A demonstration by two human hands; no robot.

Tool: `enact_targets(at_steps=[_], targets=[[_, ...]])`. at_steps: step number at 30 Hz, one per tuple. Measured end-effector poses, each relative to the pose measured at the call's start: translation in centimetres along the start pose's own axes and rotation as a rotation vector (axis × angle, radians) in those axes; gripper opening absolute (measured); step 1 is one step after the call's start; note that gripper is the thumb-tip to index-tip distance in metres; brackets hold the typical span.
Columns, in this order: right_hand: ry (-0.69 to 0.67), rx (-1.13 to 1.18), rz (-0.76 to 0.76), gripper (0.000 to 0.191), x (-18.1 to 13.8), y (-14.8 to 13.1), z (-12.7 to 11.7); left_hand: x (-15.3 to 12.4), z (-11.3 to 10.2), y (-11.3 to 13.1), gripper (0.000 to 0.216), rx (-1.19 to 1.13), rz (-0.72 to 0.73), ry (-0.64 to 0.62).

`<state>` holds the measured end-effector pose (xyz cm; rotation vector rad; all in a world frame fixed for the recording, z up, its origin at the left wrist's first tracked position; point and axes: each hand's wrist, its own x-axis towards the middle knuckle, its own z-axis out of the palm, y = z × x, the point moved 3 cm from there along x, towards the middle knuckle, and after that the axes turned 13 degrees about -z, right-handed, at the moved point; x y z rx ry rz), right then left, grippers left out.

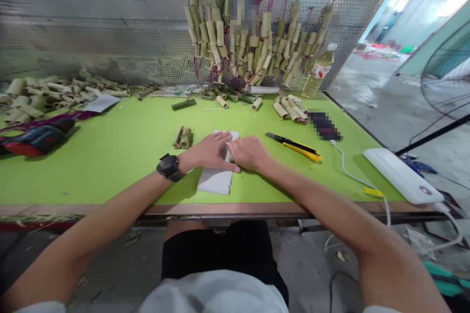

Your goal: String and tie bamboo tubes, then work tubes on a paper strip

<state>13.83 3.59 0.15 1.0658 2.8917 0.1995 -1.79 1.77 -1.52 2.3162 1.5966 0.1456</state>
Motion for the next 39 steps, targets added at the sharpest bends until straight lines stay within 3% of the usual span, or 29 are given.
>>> enact_targets(at_steps=[5,10,14,21,27,31,36,39], targets=[[-0.028,-0.084,0.142,0.064,0.3,0.5,-0.1,0.0,-0.1,0.0,0.133,0.0,-0.017,0.017],[-0.024,-0.063,0.019,0.061,0.0,-0.4,0.0,0.1,0.0,-0.1,0.131,0.008,0.014,0.019],[-0.029,-0.079,0.165,0.065,0.6,1.0,0.0,0.1,-0.1,-0.1,0.133,0.001,-0.019,0.016],[-0.045,-0.036,0.021,0.064,-0.1,0.0,-0.1,0.1,-0.3,-0.3,0.13,0.003,0.021,-0.012],[0.004,-0.044,0.122,0.063,0.7,0.7,-0.5,0.3,-0.2,-0.4,0.133,0.023,-0.028,-0.017],[0.006,-0.003,-0.013,0.061,-0.1,-0.6,-0.1,0.1,-0.4,-0.2,0.127,0.031,0.006,-0.026],[0.036,-0.031,0.17,0.063,0.5,0.3,0.0,0.1,-0.5,-0.2,0.128,0.023,-0.02,-0.026],[0.036,-0.018,0.111,0.061,0.5,0.0,-0.2,0.2,-0.4,-0.4,0.127,0.018,-0.019,-0.019]])
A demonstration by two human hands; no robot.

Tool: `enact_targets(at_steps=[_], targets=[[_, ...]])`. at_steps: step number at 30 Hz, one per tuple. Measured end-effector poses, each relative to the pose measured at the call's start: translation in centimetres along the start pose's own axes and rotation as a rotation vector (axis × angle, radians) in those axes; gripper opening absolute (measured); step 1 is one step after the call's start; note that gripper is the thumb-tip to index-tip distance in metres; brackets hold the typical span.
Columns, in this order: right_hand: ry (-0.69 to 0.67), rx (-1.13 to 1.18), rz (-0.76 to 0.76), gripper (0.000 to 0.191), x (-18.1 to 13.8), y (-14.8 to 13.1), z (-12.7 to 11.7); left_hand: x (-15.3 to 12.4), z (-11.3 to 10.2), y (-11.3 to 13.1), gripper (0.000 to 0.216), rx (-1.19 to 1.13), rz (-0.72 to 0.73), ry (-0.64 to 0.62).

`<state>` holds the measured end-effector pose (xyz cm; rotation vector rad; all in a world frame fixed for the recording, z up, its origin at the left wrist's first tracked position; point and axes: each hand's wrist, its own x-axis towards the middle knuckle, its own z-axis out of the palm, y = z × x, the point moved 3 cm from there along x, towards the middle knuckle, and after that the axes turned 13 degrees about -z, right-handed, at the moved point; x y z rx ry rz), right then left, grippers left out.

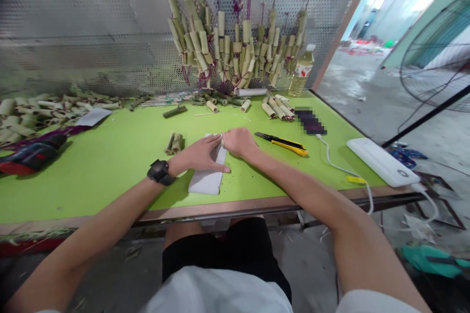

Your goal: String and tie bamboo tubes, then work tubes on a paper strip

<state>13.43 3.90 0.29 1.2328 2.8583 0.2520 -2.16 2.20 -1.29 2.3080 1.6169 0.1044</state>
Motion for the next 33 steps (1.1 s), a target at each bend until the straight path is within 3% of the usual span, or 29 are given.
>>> enact_targets(at_steps=[3,10,16,18,20,23,27,30,33], targets=[[0.001,0.023,-0.064,0.062,-0.9,-0.9,-0.1,0.1,0.0,-0.1,0.12,-0.007,0.053,0.008],[0.006,0.023,0.074,0.063,0.7,0.4,0.2,0.0,0.0,0.0,0.129,0.011,-0.005,-0.023],[-0.058,0.02,-0.164,0.059,-1.1,-0.9,-0.4,0.0,0.0,-0.1,0.127,0.02,0.02,-0.018],[-0.052,0.061,-0.171,0.06,-1.8,-0.9,-0.7,-0.2,0.0,-0.1,0.124,0.031,0.03,-0.011],[0.002,0.174,-0.107,0.062,-2.0,-0.3,-0.7,-0.4,-0.1,0.1,0.12,0.03,0.045,0.014],[0.155,0.532,0.063,0.065,-1.7,1.0,0.0,-0.5,-0.3,0.6,0.108,-0.008,0.066,0.089],[0.302,1.042,0.257,0.072,-1.6,1.5,1.5,-0.2,-0.6,1.2,0.073,-0.076,0.125,0.218],[0.334,1.198,0.299,0.077,-1.7,1.1,1.7,0.0,-0.7,1.7,0.053,-0.115,0.171,0.275],[0.317,1.203,0.338,0.074,-1.8,0.9,1.5,-0.3,-0.7,2.1,0.045,-0.205,0.151,0.267]])
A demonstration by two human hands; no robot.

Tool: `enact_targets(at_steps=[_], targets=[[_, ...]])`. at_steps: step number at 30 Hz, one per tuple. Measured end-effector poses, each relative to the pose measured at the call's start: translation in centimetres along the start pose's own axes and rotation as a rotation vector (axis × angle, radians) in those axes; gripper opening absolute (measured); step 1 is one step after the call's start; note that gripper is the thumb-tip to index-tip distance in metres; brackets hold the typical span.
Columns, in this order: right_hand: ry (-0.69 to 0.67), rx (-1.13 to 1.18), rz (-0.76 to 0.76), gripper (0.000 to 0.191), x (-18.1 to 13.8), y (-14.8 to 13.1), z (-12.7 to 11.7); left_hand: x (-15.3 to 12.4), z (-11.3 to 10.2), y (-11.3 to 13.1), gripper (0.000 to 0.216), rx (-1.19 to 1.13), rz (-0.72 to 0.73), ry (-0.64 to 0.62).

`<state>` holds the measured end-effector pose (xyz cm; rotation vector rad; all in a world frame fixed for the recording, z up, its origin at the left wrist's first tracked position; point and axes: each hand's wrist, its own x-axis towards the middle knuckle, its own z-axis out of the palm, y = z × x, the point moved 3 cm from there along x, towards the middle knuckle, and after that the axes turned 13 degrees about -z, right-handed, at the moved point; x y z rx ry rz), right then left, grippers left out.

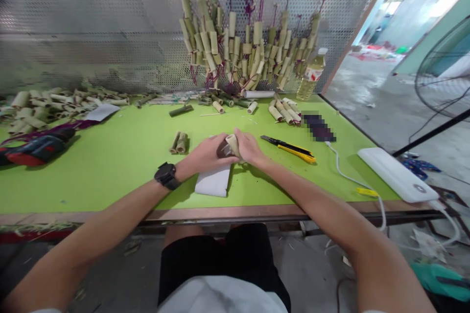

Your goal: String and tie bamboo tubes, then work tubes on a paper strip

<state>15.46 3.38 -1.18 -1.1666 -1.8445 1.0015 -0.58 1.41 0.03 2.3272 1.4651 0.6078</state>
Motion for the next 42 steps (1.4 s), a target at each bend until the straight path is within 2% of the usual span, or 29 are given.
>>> enact_targets(at_steps=[4,11,19,27,32,38,42], targets=[[0.046,-0.013,0.021,0.074,0.0,-0.1,-0.1,-0.4,-0.1,0.4,0.039,-0.097,-0.036,0.022],[0.028,0.107,0.012,0.073,0.0,0.3,0.3,-0.5,-0.2,0.6,0.029,-0.144,-0.028,0.055],[0.004,0.145,0.013,0.073,-0.1,0.0,0.2,-0.7,-0.4,0.3,0.043,-0.145,0.013,0.062],[-0.019,0.161,0.051,0.077,0.0,-0.3,0.1,-0.8,-0.7,0.2,0.043,-0.108,0.034,0.036],[-0.003,0.068,-0.034,0.077,-0.2,-0.4,-0.2,-0.8,-0.6,0.5,0.037,-0.124,0.033,-0.009],[0.099,-0.191,-0.259,0.079,0.1,-0.4,-1.0,-0.7,-0.5,0.5,0.03,-0.098,0.041,-0.008],[0.102,-0.302,-0.353,0.08,0.3,-0.3,-1.5,-0.7,-0.6,0.4,0.033,-0.077,0.045,0.008]])
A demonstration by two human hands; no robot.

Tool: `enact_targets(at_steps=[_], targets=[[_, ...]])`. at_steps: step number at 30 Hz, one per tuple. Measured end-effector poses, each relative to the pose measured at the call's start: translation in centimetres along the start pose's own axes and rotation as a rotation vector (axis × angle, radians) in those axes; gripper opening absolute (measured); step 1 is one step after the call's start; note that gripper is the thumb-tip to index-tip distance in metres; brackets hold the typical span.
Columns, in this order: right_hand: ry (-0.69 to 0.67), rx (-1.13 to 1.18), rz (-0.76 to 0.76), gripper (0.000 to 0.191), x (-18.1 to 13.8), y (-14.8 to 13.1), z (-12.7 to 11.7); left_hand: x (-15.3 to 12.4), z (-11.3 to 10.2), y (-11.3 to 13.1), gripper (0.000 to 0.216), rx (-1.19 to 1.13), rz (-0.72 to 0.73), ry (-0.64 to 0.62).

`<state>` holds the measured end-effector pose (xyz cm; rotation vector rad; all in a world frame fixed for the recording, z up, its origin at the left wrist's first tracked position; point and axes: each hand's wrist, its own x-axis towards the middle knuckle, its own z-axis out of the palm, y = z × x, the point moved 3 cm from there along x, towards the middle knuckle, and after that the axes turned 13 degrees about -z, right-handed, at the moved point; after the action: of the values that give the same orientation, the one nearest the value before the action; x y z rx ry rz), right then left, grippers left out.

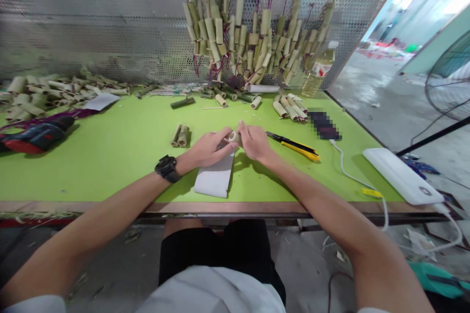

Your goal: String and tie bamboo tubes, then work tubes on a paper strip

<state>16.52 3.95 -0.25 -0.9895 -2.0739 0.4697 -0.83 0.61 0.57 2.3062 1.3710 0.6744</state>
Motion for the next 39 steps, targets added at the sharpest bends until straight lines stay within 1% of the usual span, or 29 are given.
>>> enact_targets(at_steps=[5,11,16,19,21,23,25,28,30,33,35,39], targets=[[-0.072,-0.122,-0.032,0.078,0.1,0.2,-0.2,0.0,0.1,-0.1,0.038,0.043,0.009,0.024],[-0.139,-0.155,0.036,0.074,0.2,0.6,-0.1,0.0,0.2,-0.3,0.037,0.071,0.004,0.018],[-0.222,-0.075,0.109,0.078,0.2,0.5,-0.5,0.0,0.2,-0.2,0.037,0.074,0.003,-0.003],[-0.312,0.024,0.117,0.084,0.3,0.5,-0.9,0.0,0.3,-0.3,0.041,0.137,0.01,-0.011],[-0.389,0.079,0.126,0.087,0.5,0.9,-1.3,0.1,0.3,-0.4,0.043,0.167,0.009,-0.015],[-0.414,0.114,0.142,0.088,0.7,1.7,-1.8,0.2,0.2,-0.6,0.042,0.181,-0.003,-0.009],[-0.359,0.168,0.15,0.088,1.0,2.7,-2.4,0.4,0.1,-0.9,0.04,0.191,-0.033,0.0],[-0.211,0.253,0.144,0.087,1.4,3.5,-3.2,0.6,-0.1,-1.3,0.038,0.213,-0.096,-0.003],[-0.113,0.268,0.136,0.084,1.5,3.4,-3.4,0.7,-0.2,-1.4,0.038,0.234,-0.124,-0.006],[0.014,0.259,0.103,0.078,1.5,2.6,-3.2,0.7,-0.2,-1.3,0.038,0.263,-0.129,0.012],[0.061,0.233,0.063,0.078,1.4,2.1,-3.0,0.6,-0.2,-1.1,0.036,0.28,-0.121,0.016],[0.091,0.183,-0.019,0.078,1.3,1.3,-3.0,0.6,-0.1,-1.1,0.033,0.314,-0.11,0.015]])
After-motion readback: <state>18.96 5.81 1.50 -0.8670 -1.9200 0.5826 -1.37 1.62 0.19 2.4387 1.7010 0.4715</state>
